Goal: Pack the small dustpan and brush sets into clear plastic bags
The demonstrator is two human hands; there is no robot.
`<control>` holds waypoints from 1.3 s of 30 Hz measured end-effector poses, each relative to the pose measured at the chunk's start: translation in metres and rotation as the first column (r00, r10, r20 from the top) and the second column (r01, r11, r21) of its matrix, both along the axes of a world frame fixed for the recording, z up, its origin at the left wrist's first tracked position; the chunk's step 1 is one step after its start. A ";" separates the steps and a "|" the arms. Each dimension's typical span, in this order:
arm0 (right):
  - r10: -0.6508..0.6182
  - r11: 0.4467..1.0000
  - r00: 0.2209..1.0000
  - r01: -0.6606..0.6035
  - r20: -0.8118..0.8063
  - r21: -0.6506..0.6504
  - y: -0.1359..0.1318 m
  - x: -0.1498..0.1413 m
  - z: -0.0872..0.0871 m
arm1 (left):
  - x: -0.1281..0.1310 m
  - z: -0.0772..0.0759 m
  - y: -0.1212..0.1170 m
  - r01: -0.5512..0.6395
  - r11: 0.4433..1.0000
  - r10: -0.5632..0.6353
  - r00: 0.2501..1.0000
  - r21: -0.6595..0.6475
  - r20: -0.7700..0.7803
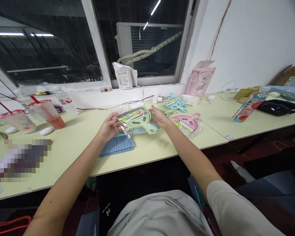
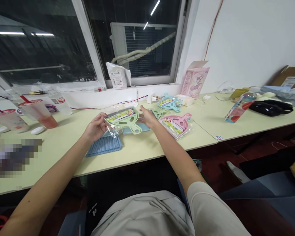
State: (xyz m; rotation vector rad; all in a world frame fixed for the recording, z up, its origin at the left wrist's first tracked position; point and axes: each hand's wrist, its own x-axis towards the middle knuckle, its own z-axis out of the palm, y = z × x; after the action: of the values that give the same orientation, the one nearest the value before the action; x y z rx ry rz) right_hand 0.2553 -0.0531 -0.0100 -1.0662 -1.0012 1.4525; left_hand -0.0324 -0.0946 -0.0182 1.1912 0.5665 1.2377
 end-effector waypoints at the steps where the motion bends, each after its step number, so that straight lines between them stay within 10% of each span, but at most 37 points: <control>1: -0.089 0.995 0.988 0.081 0.126 0.064 0.002 0.007 0.007 | 0.001 0.000 0.000 -0.019 1.000 0.018 1.000 0.013 0.016; 3: -0.232 0.958 0.899 0.145 0.372 0.248 0.002 0.019 0.025 | 0.003 0.000 -0.001 -0.053 0.998 0.052 0.998 0.035 0.047; 6: -0.240 0.900 0.665 -0.120 0.707 0.419 -0.011 0.021 0.049 | 0.006 -0.002 0.000 -0.095 0.994 0.092 0.994 0.052 0.065; 10: -0.277 0.876 0.244 -0.333 0.929 0.349 -0.028 0.002 0.064 | 0.010 -0.005 0.003 -0.108 0.993 0.106 0.994 0.056 0.037; 13: -0.286 0.863 0.090 -0.408 0.954 0.298 -0.022 -0.007 0.062 | 0.013 -0.006 0.001 -0.117 0.992 0.116 0.993 0.052 0.018; 19: -0.444 0.741 0.086 -0.524 0.892 0.420 0.030 0.036 0.048 | 0.017 -0.001 -0.008 -0.057 0.987 0.077 0.989 0.152 -0.127; 24: -0.390 0.852 -0.012 -0.385 0.921 0.356 0.076 0.115 0.031 | 0.004 -0.013 0.005 -0.342 0.815 0.521 0.785 0.468 -0.335; 28: -0.332 0.908 -0.103 -0.305 0.938 0.288 0.099 0.156 0.010 | -0.008 -0.021 0.013 -0.286 0.658 0.699 0.576 0.696 -0.424; 39: -0.247 0.929 -0.038 -0.292 0.968 0.225 0.111 0.158 -0.020 | -0.012 -0.020 0.013 -0.208 0.625 0.743 0.454 0.753 -0.492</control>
State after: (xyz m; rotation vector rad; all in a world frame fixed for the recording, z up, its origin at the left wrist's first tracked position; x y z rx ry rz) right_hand 0.4131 0.0580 -0.0299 -1.8400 -2.2527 0.0440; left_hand -0.0445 -0.0812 -0.0379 2.2991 1.3510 1.4125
